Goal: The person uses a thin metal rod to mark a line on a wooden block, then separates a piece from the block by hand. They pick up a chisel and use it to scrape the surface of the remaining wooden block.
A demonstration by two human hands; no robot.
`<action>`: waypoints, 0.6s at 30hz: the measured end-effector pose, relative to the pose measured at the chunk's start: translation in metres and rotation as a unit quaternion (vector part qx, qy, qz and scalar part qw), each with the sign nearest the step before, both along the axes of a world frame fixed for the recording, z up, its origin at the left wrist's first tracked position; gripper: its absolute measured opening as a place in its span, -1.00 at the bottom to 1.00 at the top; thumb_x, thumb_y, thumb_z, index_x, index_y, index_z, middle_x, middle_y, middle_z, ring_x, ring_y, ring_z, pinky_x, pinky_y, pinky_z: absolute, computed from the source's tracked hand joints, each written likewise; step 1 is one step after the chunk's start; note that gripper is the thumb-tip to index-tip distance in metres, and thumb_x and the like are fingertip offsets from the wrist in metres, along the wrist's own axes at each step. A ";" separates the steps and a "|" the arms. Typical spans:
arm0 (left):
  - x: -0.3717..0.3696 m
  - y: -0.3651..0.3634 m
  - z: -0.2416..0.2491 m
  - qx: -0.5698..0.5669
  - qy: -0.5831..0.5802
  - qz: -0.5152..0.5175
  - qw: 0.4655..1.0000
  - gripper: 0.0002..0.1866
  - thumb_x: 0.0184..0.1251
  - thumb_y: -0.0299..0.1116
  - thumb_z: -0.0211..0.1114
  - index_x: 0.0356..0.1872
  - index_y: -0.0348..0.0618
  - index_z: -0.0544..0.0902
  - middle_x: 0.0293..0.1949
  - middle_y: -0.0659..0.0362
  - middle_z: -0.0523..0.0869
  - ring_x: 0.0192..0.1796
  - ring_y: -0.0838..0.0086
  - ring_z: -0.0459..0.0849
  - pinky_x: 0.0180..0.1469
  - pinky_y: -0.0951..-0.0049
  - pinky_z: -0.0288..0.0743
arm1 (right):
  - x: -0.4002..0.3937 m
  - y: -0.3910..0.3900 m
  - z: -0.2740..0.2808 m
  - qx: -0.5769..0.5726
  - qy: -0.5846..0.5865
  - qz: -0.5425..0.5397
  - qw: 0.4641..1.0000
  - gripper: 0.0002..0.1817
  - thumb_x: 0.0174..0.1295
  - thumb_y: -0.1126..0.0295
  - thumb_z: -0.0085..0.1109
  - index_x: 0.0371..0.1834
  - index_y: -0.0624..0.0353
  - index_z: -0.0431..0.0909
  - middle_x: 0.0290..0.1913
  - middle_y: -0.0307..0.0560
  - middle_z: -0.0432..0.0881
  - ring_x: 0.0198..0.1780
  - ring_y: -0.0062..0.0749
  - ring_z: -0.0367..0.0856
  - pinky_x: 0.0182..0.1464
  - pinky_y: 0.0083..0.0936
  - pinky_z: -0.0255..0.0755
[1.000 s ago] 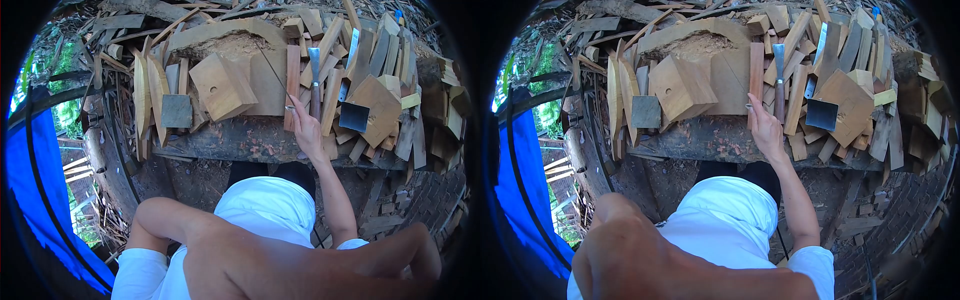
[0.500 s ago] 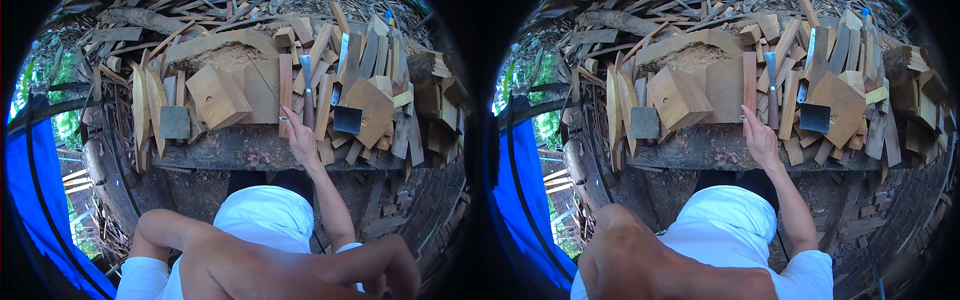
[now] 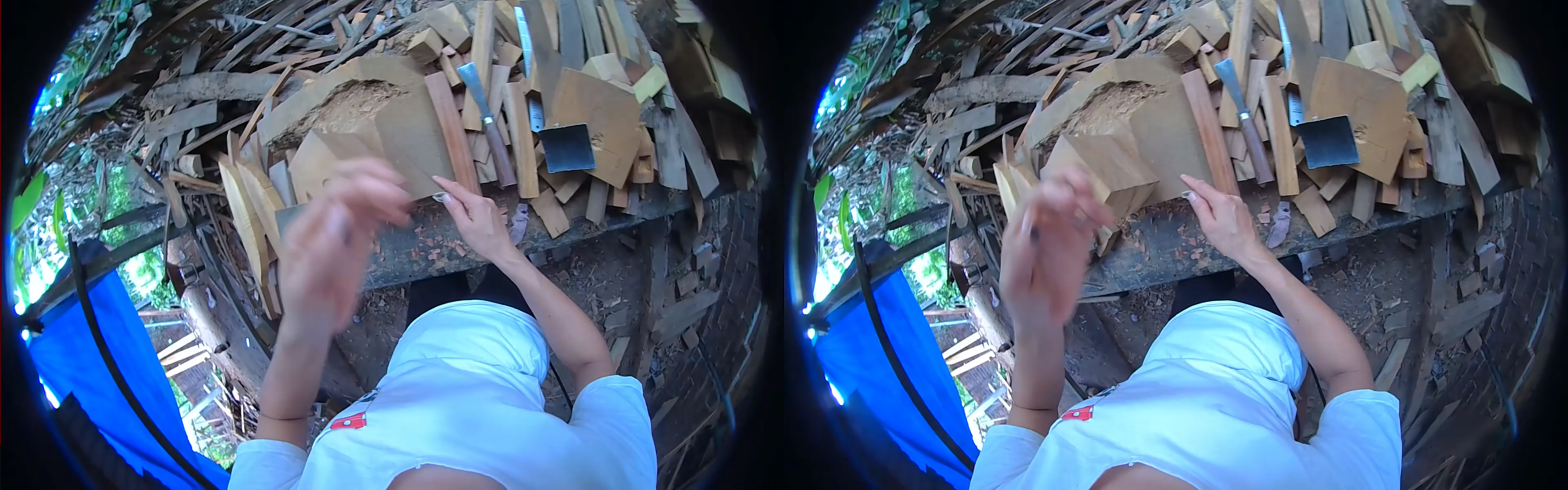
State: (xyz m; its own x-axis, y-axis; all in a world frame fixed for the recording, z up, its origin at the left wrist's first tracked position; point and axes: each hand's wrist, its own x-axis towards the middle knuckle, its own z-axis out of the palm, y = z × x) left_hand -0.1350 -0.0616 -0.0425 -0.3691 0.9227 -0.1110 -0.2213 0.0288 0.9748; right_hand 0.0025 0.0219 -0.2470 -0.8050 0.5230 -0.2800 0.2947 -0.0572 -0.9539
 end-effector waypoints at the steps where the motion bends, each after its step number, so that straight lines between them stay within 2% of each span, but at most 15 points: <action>1: 0.031 0.015 0.020 0.046 -0.081 -0.033 0.995 -0.48 0.56 -0.10 -0.12 -0.05 -0.41 0.63 0.09 -0.19 0.50 0.12 0.15 0.52 0.21 0.22 0.37 | -0.002 -0.001 0.001 -0.010 0.001 0.003 1.000 -0.61 0.45 0.26 -0.01 0.28 0.05 0.53 0.07 0.27 0.64 0.11 0.12 0.63 0.10 -0.21 0.52; 2: 0.068 0.015 0.021 0.093 -0.136 -0.051 0.985 -0.42 0.49 0.04 -0.08 -0.19 -0.38 0.63 -0.09 -0.22 0.51 -0.04 0.15 0.54 0.20 0.24 0.41 | -0.005 -0.002 0.007 0.002 -0.061 0.000 0.998 -0.61 0.46 0.26 -0.02 0.29 0.05 0.53 0.04 0.26 0.65 0.07 0.10 0.66 0.07 -0.23 0.52; 3: 0.091 0.011 0.022 0.137 -0.192 -0.069 0.969 -0.34 0.42 0.19 -0.03 -0.32 -0.35 0.63 -0.27 -0.24 0.53 -0.21 0.15 0.56 0.19 0.26 0.44 | -0.002 -0.003 -0.002 -0.001 -0.027 0.008 1.000 -0.61 0.46 0.26 -0.03 0.29 0.06 0.52 0.04 0.26 0.66 0.05 0.09 0.68 0.04 -0.26 0.53; 5: 0.076 0.009 0.026 0.126 -0.190 -0.059 0.972 -0.35 0.42 0.18 -0.03 -0.31 -0.35 0.63 -0.27 -0.24 0.53 -0.21 0.15 0.56 0.19 0.26 0.44 | -0.006 -0.003 -0.001 0.036 0.026 -0.023 0.999 -0.61 0.47 0.25 -0.03 0.29 0.05 0.52 -0.05 0.25 0.68 -0.02 0.07 0.71 -0.02 -0.25 0.53; 6: 0.086 0.001 0.031 0.123 -0.193 -0.058 0.972 -0.36 0.42 0.17 -0.03 -0.30 -0.36 0.62 -0.27 -0.23 0.53 -0.21 0.15 0.56 0.19 0.26 0.44 | -0.002 0.005 0.009 -0.023 -0.076 0.020 0.997 -0.61 0.47 0.25 -0.02 0.29 0.06 0.52 -0.21 0.24 0.69 -0.15 0.04 0.73 -0.10 -0.24 0.53; 7: 0.071 0.016 0.022 0.121 -0.198 -0.057 0.971 -0.36 0.42 0.16 -0.02 -0.29 -0.36 0.62 -0.27 -0.23 0.53 -0.21 0.16 0.56 0.18 0.26 0.44 | -0.001 0.003 -0.001 -0.025 -0.081 0.022 0.996 -0.61 0.47 0.25 -0.02 0.29 0.06 0.52 -0.21 0.24 0.69 -0.15 0.04 0.73 -0.10 -0.24 0.53; 9: 0.065 0.020 0.018 0.115 -0.207 -0.053 0.970 -0.38 0.42 0.15 -0.02 -0.27 -0.36 0.61 -0.26 -0.22 0.53 -0.21 0.16 0.56 0.18 0.26 0.45 | 0.000 -0.003 -0.028 0.109 0.052 -0.068 0.990 -0.61 0.47 0.25 -0.02 0.29 0.05 0.52 -0.36 0.20 0.65 -0.31 -0.05 0.71 -0.19 -0.26 0.50; 10: 0.079 0.015 0.033 0.110 -0.214 -0.047 0.969 -0.39 0.42 0.14 -0.02 -0.26 -0.36 0.60 -0.26 -0.22 0.53 -0.21 0.17 0.56 0.18 0.27 0.45 | 0.002 0.006 -0.009 0.016 -0.045 -0.023 0.999 -0.61 0.47 0.26 -0.02 0.30 0.05 0.52 -0.44 0.16 0.60 -0.40 -0.17 0.67 -0.25 -0.33 0.47; 11: 0.064 0.022 0.016 0.106 -0.221 -0.044 0.969 -0.40 0.42 0.13 -0.01 -0.25 -0.36 0.60 -0.26 -0.21 0.53 -0.21 0.17 0.56 0.17 0.27 0.45 | 0.003 0.004 -0.012 0.011 -0.052 -0.020 0.998 -0.61 0.47 0.26 -0.02 0.30 0.05 0.52 -0.44 0.16 0.60 -0.40 -0.17 0.67 -0.25 -0.33 0.47; 14: 0.072 0.022 0.015 0.111 -0.238 -0.052 0.964 -0.42 0.42 0.10 0.00 -0.21 -0.37 0.58 -0.26 -0.20 0.54 -0.21 0.18 0.56 0.17 0.27 0.45 | 0.005 0.009 -0.022 0.045 -0.025 -0.047 0.998 -0.61 0.47 0.25 -0.01 0.30 0.03 0.52 -0.52 0.09 0.54 -0.46 -0.26 0.62 -0.28 -0.35 0.45; 18: 0.065 0.020 0.017 0.126 -0.242 -0.072 0.959 -0.44 0.43 0.07 0.01 -0.17 -0.37 0.57 -0.25 -0.18 0.54 -0.21 0.19 0.56 0.16 0.27 0.45 | 0.005 0.011 -0.023 0.042 -0.036 -0.044 0.997 -0.61 0.47 0.25 -0.01 0.31 0.01 0.51 -0.50 0.10 0.56 -0.44 -0.23 0.64 -0.27 -0.33 0.47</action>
State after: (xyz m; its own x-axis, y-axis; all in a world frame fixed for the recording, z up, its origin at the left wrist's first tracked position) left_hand -0.0699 -0.0419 -0.0255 -0.1974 0.9803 -0.0030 -0.6614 -0.1309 0.7386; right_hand 0.0073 0.0327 -0.2698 -0.7345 0.6146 -0.2878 0.3608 -0.0056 -0.9326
